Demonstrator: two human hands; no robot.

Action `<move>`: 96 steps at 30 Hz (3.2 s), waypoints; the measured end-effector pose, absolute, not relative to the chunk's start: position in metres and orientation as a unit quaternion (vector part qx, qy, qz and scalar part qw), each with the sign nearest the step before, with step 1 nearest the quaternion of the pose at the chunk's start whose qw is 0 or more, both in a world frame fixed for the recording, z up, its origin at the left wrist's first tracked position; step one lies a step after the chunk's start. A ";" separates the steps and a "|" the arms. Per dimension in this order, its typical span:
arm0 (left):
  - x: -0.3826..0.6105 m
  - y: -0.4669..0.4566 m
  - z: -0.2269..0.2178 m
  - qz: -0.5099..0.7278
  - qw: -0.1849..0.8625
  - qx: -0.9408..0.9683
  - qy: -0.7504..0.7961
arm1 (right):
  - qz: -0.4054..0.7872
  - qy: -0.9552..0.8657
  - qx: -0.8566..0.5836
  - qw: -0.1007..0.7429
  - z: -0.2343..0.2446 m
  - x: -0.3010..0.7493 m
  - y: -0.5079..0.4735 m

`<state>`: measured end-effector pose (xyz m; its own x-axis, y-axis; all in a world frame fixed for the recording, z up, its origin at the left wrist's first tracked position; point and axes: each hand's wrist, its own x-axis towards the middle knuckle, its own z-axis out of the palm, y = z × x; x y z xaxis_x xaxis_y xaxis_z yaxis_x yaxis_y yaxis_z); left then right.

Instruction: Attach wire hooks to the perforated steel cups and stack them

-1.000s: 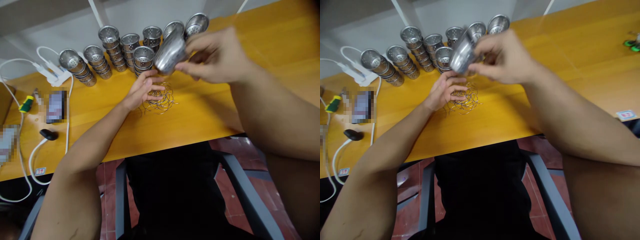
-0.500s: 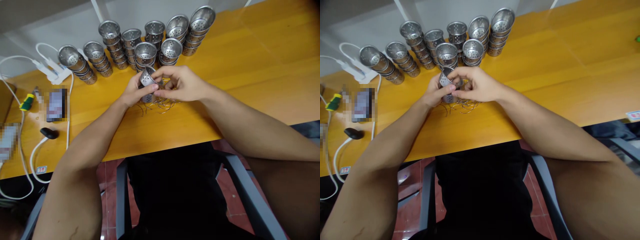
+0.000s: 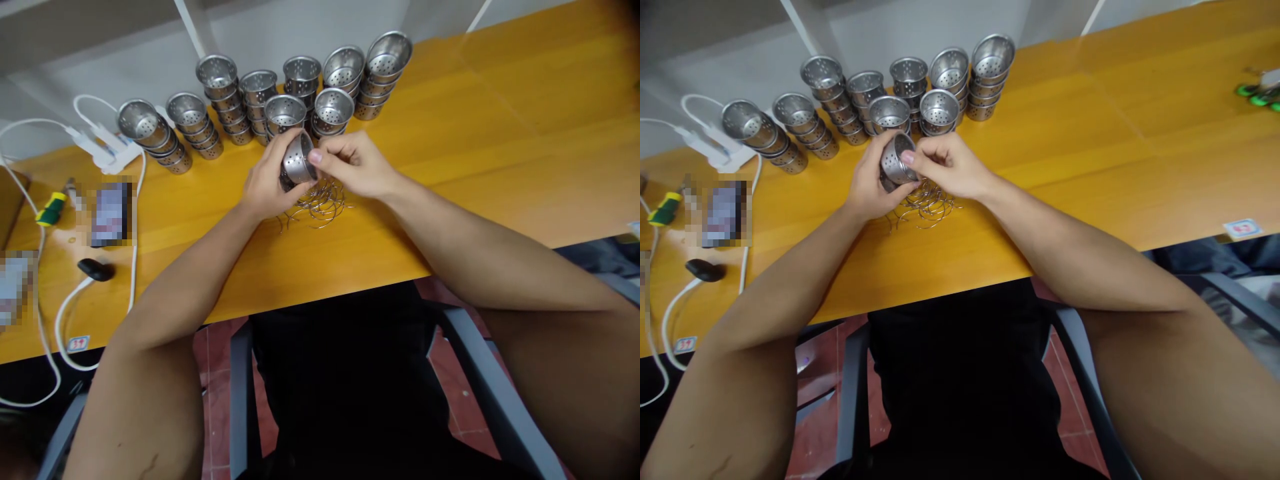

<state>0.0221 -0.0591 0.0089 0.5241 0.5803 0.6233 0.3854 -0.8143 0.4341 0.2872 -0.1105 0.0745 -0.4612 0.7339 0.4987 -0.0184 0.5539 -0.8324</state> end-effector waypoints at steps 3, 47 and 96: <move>0.020 -0.055 0.004 0.405 0.117 0.869 0.260 | 0.424 -0.745 -0.232 0.461 0.077 0.286 -0.111; 0.020 -0.033 -0.016 0.513 0.224 0.793 0.240 | 0.261 -0.782 -0.262 0.502 0.075 0.292 -0.118; 0.035 -0.044 -0.004 0.503 0.338 0.762 0.227 | 0.267 -0.787 -0.254 0.495 0.074 0.284 -0.118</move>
<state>0.0348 -0.0441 -0.0041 0.3904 0.6857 0.6144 0.0049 -0.6689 0.7434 0.2836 -0.1179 0.0740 -0.3813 0.6647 0.6425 0.1364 0.7279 -0.6720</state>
